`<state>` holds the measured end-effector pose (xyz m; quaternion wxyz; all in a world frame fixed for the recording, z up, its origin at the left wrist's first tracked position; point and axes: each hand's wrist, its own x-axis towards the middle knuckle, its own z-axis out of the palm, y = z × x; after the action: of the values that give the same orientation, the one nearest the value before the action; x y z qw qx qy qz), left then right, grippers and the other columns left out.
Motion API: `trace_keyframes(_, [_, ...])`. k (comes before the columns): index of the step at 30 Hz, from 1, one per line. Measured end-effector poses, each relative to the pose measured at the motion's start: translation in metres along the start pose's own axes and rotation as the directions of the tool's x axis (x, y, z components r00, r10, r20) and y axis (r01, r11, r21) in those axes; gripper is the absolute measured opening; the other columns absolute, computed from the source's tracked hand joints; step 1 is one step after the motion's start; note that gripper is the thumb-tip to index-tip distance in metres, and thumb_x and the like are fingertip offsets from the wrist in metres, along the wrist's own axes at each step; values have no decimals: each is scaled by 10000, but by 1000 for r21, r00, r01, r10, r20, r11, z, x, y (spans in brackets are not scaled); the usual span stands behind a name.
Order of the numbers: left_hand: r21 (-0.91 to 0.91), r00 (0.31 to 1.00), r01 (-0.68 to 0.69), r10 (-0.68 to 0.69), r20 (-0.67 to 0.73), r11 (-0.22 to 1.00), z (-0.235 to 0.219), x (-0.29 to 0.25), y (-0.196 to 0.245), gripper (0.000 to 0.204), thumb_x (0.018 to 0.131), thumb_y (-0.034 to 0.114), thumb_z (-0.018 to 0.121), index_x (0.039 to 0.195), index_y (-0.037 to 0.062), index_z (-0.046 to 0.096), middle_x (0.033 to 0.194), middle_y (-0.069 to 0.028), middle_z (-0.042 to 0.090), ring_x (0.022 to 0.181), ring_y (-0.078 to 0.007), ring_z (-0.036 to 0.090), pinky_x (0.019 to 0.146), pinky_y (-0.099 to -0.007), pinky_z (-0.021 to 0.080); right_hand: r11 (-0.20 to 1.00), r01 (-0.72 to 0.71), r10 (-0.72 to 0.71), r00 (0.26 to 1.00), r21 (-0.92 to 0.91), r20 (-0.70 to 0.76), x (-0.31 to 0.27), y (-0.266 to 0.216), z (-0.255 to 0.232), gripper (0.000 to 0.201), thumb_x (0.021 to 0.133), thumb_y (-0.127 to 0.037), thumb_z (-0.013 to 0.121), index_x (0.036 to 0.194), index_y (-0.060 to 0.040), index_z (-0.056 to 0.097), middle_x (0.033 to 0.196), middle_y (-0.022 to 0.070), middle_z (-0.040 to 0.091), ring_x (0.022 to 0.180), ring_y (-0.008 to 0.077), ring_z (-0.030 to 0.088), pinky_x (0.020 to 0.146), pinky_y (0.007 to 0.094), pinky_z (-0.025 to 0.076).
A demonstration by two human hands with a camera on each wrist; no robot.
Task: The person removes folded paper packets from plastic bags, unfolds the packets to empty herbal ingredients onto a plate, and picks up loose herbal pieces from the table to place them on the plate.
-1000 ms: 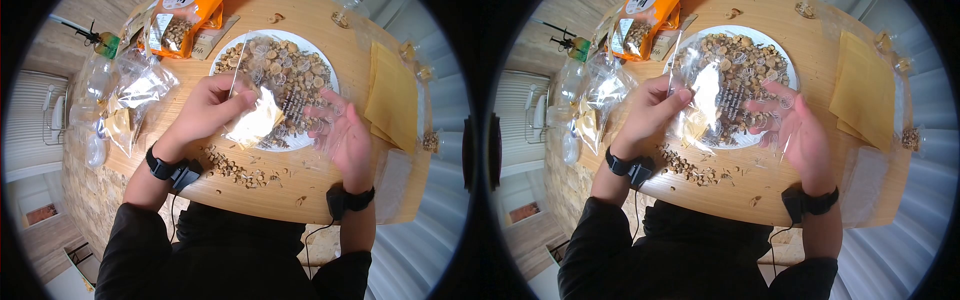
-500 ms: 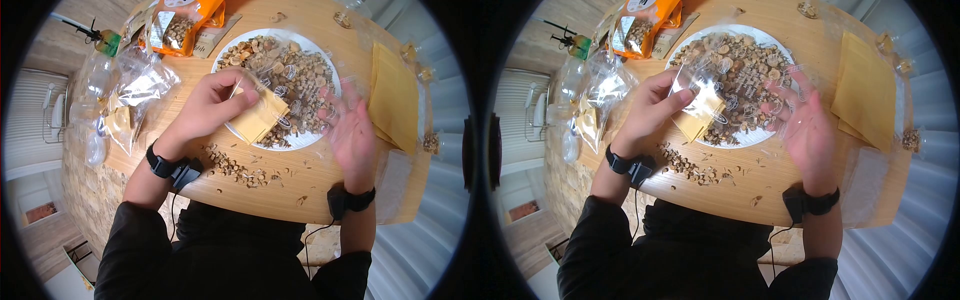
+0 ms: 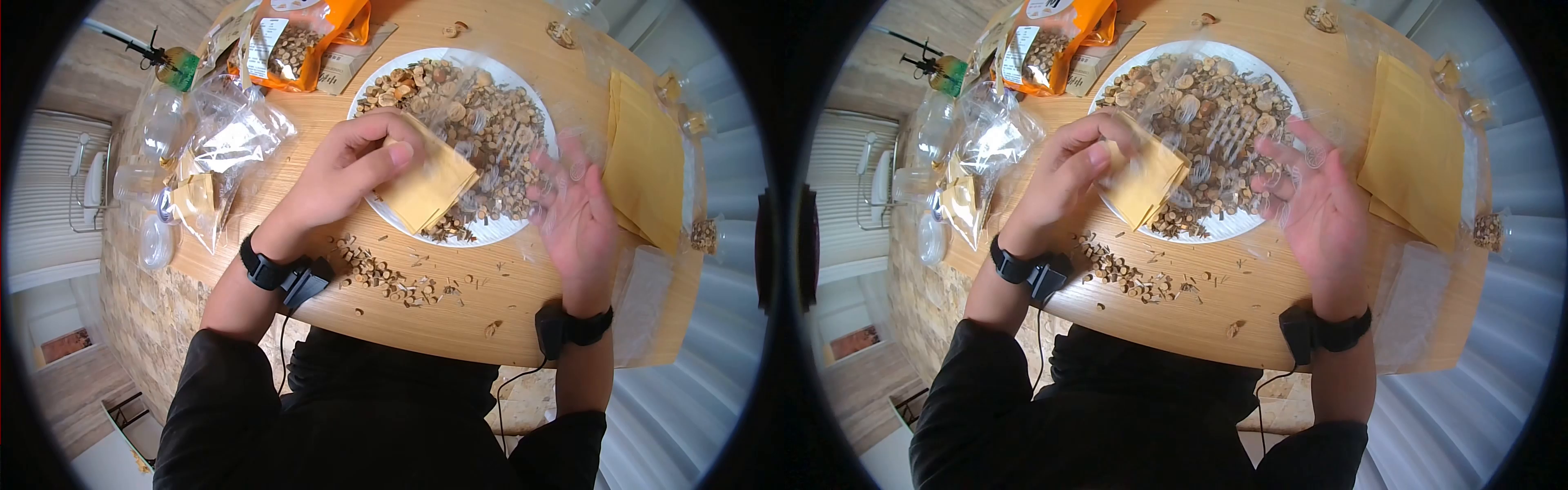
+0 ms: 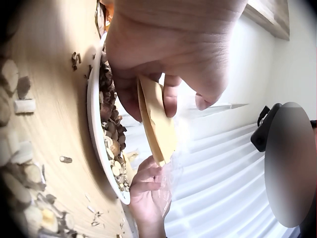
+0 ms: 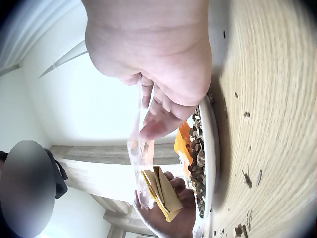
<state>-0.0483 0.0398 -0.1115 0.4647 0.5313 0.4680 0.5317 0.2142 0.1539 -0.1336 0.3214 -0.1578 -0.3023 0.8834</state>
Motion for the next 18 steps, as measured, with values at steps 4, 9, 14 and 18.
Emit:
trace_keyframes(4, [-114, 1000, 27, -26, 8, 993, 5, 0, 2, 118, 884, 117, 553, 882, 7, 596, 881, -5, 560, 814, -66, 492, 697, -236, 396, 991, -88, 91, 996, -106, 20, -3, -2, -2, 494, 955, -402, 317, 1276, -41, 422, 1178, 179, 547, 915, 247, 582, 680, 317, 474])
trace_keyframes(9, [-93, 984, 173, -177, -31, 980, 8, -3, -3, 81, 880, 85, 567, 878, 10, 599, 856, 22, 575, 782, -44, 499, 679, -225, 400, 960, -160, 170, 985, -231, 24, -5, -3, 8, 495, 938, -386, 313, 1212, -8, 476, 1179, 197, 550, 906, 252, 585, 656, 313, 472])
trace_keyframes(14, [-95, 989, 131, -137, -53, 987, 4, -1, -1, 117, 878, 99, 571, 797, 17, 592, 777, 27, 564, 734, -47, 502, 642, -217, 394, 943, -183, 211, 974, -278, 77, -7, -3, 10, 483, 925, -372, 325, 1190, -5, 494, 1165, 208, 556, 898, 252, 589, 653, 314, 475])
trace_keyframes(18, [-36, 996, 51, -53, -69, 998, 4, 0, -6, 159, 889, 121, 555, 770, 19, 580, 741, 34, 534, 676, -39, 465, 587, -200, 368, 928, -214, 247, 966, -304, 76, -7, -2, 10, 481, 920, -366, 324, 1180, -1, 496, 1161, 216, 556, 891, 250, 593, 647, 318, 481])
